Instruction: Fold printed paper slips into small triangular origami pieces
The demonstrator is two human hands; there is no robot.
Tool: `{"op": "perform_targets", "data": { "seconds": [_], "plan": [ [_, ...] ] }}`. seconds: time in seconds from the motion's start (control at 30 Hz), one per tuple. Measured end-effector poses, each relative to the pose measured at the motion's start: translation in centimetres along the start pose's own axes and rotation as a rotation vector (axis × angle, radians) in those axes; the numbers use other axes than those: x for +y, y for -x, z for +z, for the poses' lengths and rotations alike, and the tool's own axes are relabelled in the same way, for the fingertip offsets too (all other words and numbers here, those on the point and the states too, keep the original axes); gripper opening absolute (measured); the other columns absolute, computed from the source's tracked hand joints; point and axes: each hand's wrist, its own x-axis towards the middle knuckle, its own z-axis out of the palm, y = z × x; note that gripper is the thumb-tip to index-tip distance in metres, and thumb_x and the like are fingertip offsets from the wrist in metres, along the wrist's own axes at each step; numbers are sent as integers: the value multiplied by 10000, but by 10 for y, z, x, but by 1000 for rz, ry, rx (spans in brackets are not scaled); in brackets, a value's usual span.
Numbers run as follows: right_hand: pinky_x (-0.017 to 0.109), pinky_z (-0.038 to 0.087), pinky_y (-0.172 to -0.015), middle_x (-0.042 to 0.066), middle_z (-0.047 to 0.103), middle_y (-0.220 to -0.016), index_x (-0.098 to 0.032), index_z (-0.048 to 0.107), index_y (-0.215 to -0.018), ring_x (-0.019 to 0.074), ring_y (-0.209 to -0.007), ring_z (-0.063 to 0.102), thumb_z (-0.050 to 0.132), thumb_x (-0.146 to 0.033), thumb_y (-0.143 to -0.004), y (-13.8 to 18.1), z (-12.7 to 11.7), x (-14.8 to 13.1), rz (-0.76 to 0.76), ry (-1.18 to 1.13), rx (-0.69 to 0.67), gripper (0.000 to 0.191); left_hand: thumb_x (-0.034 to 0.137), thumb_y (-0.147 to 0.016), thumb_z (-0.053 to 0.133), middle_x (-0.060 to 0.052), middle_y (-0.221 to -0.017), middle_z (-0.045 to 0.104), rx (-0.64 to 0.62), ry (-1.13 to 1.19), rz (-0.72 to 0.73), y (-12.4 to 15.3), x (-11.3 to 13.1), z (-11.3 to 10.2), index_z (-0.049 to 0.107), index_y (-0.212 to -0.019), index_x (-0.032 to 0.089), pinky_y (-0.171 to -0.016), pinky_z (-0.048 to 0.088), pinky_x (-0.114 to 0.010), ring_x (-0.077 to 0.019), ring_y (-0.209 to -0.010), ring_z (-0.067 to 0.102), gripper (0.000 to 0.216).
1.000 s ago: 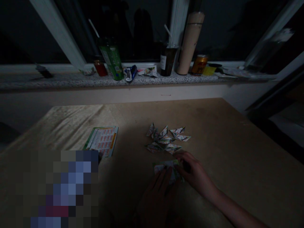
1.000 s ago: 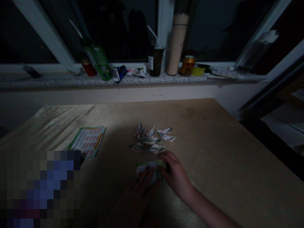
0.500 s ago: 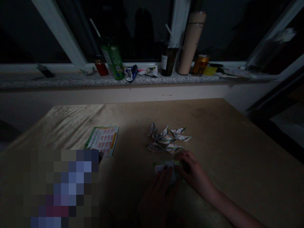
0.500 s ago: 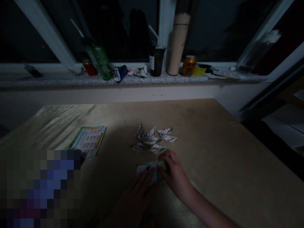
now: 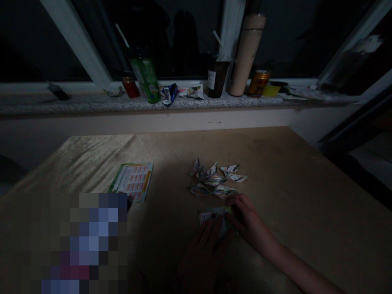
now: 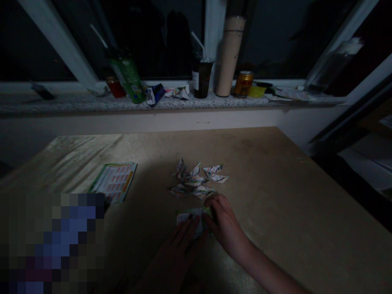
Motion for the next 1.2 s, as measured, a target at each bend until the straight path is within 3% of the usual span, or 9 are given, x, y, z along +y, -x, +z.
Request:
{"op": "perform_targets", "data": {
  "seconds": [0.1,0.33,0.53,0.63,0.77,0.87,1.0,1.1,1.2],
  "plan": [
    [351,441,-820,73,512,-982,-214,502,-956,228,-958,509,518,-102,-804,0,1,-1,2,29,16,189,428,-750,638,-113,-1493,153,35,3,-5,1,0,2,256,-1416,216,-1062,246,-481,-335,-1340,178,797],
    [365,444,-831,81,507,-992,-204,492,-957,228,-960,506,511,-108,-818,1,2,-3,-1,85,10,170,409,-755,630,-133,-1489,133,-39,-4,-20,-2,2,-2,262,-1414,193,-1064,231,-497,-337,-1343,149,785],
    [371,474,-837,94,543,-1016,-207,536,-985,232,-973,541,506,-158,-846,2,-1,-4,-16,94,39,150,432,-761,629,-114,-1493,122,-26,21,-21,-2,2,-2,253,-1417,216,-1074,213,-487,-330,-1346,144,786],
    [400,444,-930,107,537,-1168,-224,507,-1167,238,-1103,511,471,-172,-874,11,-5,-9,-48,121,25,301,457,-749,635,-121,-1491,130,-11,22,-10,-2,2,-2,256,-1416,197,-1073,218,-486,-332,-1347,140,810],
    [445,401,-1001,82,447,-1362,-241,362,-1359,258,-1243,414,490,-165,-849,36,-4,-12,-101,251,-44,531,511,-796,554,-135,-1485,148,31,9,14,-1,1,2,293,-1403,159,-1070,227,-484,-335,-1344,152,749],
    [432,429,-991,56,412,-1396,-260,291,-1403,266,-1244,424,519,-151,-813,59,3,-10,-132,328,-86,642,440,-841,512,-128,-1486,157,68,-13,48,-1,-1,6,275,-1408,142,-1082,221,-454,-303,-1351,154,683],
    [456,405,-1010,63,315,-1434,-219,63,-1451,280,-1266,383,542,-129,-758,77,8,-8,-197,392,-142,848,295,-878,440,-114,-1487,154,75,-49,44,-2,-3,10,235,-1420,133,-1082,229,-440,-282,-1350,169,601],
    [489,363,-1031,72,263,-1447,-207,-17,-1447,290,-1278,357,560,-133,-738,78,7,-10,-198,438,-195,917,366,-876,434,-137,-1485,150,64,-53,38,0,-2,7,198,-1423,77,-1089,217,-431,-284,-1350,171,662],
    [527,314,-1048,69,238,-1457,-210,32,-1449,305,-1292,328,580,-162,-730,76,5,-12,-199,473,-233,905,455,-857,455,-131,-1486,165,97,-58,36,5,-1,3,179,-1430,87,-1087,222,-429,-291,-1349,176,734]
  ]
}}
